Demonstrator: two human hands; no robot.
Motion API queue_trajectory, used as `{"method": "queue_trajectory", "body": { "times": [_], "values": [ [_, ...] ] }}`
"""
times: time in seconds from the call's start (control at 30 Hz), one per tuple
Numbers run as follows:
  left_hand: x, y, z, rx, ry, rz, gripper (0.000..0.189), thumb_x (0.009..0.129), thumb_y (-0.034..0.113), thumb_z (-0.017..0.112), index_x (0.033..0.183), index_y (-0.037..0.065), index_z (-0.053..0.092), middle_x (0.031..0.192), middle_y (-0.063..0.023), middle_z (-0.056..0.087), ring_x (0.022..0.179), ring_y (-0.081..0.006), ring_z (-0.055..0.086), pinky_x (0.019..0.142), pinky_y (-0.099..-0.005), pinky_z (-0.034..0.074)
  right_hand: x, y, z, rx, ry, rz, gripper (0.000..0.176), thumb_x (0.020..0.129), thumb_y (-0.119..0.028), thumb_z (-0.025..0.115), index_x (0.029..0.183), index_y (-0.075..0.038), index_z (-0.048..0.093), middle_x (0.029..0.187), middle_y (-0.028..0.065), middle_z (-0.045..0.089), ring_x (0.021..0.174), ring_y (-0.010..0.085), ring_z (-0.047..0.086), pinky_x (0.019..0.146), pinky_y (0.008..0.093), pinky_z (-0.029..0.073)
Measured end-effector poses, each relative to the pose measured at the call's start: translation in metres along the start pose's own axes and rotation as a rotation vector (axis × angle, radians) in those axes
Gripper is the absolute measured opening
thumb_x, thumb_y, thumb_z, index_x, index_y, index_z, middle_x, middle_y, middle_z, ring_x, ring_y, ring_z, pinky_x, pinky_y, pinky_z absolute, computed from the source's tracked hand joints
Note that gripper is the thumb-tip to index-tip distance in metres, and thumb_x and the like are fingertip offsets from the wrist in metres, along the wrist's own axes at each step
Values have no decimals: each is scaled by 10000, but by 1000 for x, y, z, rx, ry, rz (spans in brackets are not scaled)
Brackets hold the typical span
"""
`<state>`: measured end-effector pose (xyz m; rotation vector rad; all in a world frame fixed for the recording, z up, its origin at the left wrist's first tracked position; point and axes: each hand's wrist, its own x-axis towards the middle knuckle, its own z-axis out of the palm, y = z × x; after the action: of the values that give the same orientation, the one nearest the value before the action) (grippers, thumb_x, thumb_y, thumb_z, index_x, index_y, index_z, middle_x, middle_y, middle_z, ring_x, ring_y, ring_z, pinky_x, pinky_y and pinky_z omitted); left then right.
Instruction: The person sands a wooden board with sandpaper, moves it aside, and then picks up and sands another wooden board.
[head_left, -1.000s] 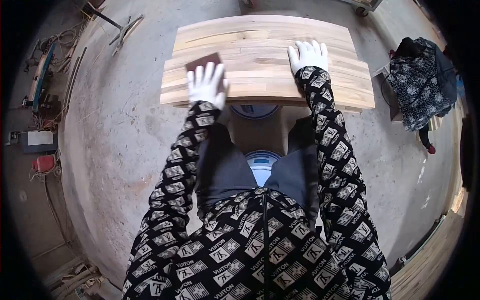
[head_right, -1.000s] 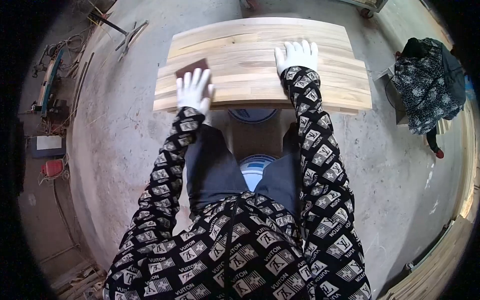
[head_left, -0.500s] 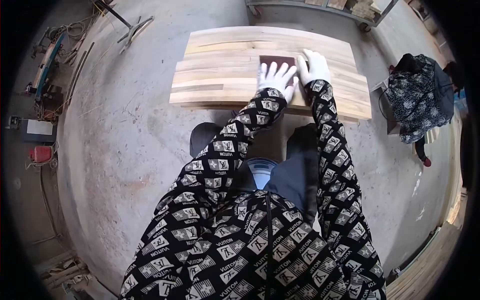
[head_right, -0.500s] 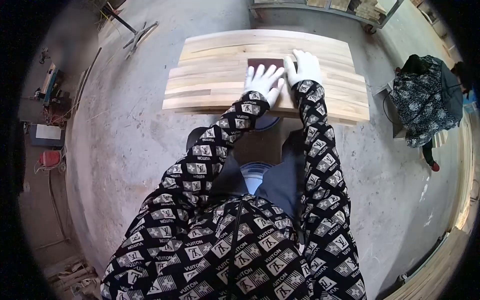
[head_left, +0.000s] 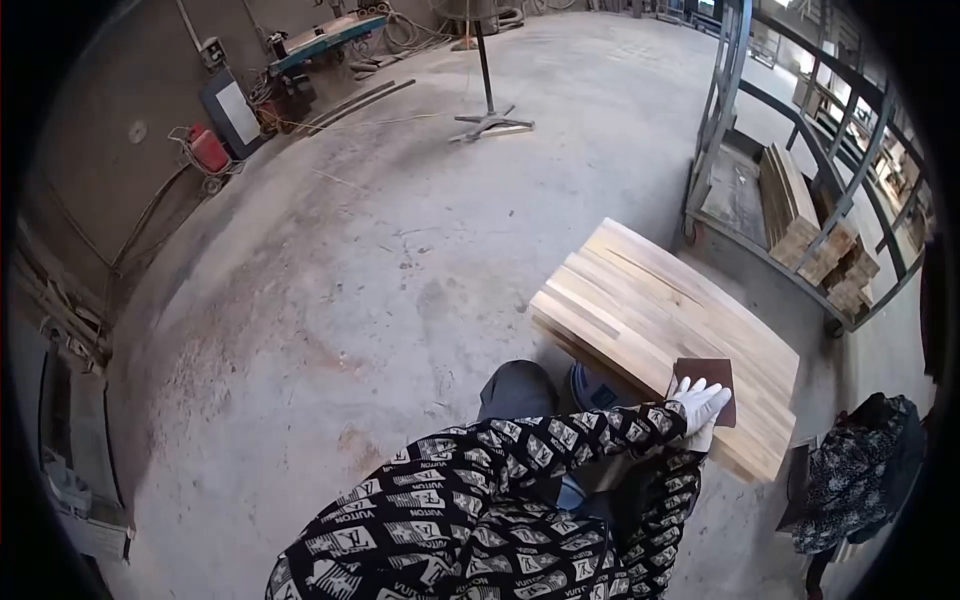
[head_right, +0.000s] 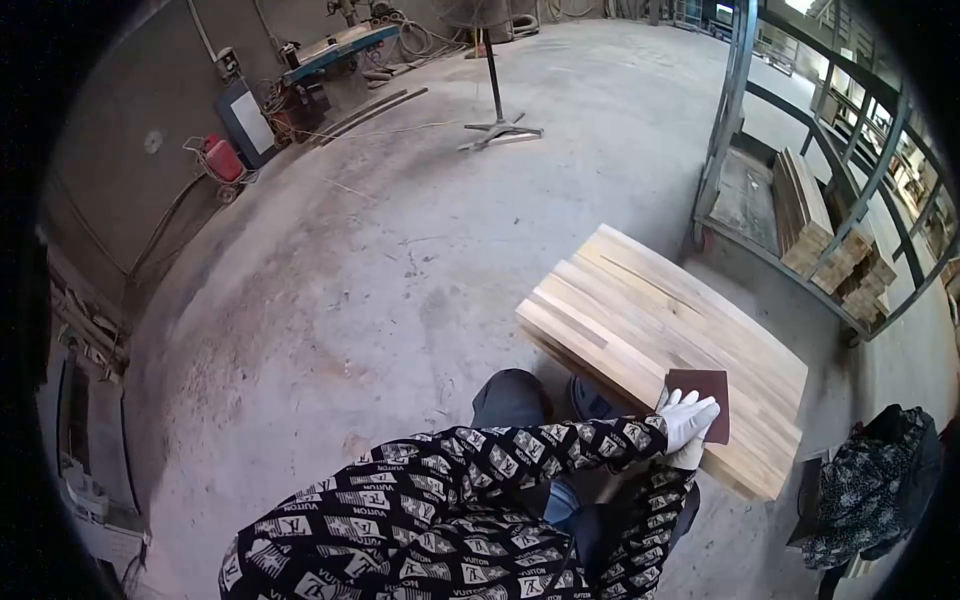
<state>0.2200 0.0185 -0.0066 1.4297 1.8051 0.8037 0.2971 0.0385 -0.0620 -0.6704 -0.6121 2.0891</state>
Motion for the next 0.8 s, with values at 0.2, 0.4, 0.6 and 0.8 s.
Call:
{"method": "queue_trajectory", "body": {
  "times": [0.2,0.4,0.6,0.8],
  "values": [
    [18,-46,-81,13,367,350,364,1024,331,453,1225,71,608,1219,-160,632,1165,-316,571,1060,-381,396,-18,-65,18,-896,494,-352,610,1016,-420,505,1377,72,488,1398,180,534,1267,264,522,1071,349,397],
    [13,-131,-161,838,587,-49,590,987,502,409,1406,98,503,1465,-179,453,1387,-379,353,1169,-580,129,8,-114,-19,-2132,123,-1264,574,874,-14,505,1436,31,398,1497,265,370,1390,434,336,1177,534,224],
    [11,-144,-150,881,667,11,587,970,484,429,1418,111,493,1480,-187,434,1393,-395,335,1169,-589,105,19,36,14,-2090,59,-1025,688,758,-64,630,1397,59,404,1462,282,392,1406,443,307,1206,523,179],
    [21,-160,-152,766,642,2,495,986,383,413,1402,139,521,1480,-152,459,1410,-381,339,1178,-582,96,23,74,98,-2060,-268,-821,822,641,-96,697,1399,44,412,1484,254,384,1433,399,287,1222,512,152]
  ]
}}
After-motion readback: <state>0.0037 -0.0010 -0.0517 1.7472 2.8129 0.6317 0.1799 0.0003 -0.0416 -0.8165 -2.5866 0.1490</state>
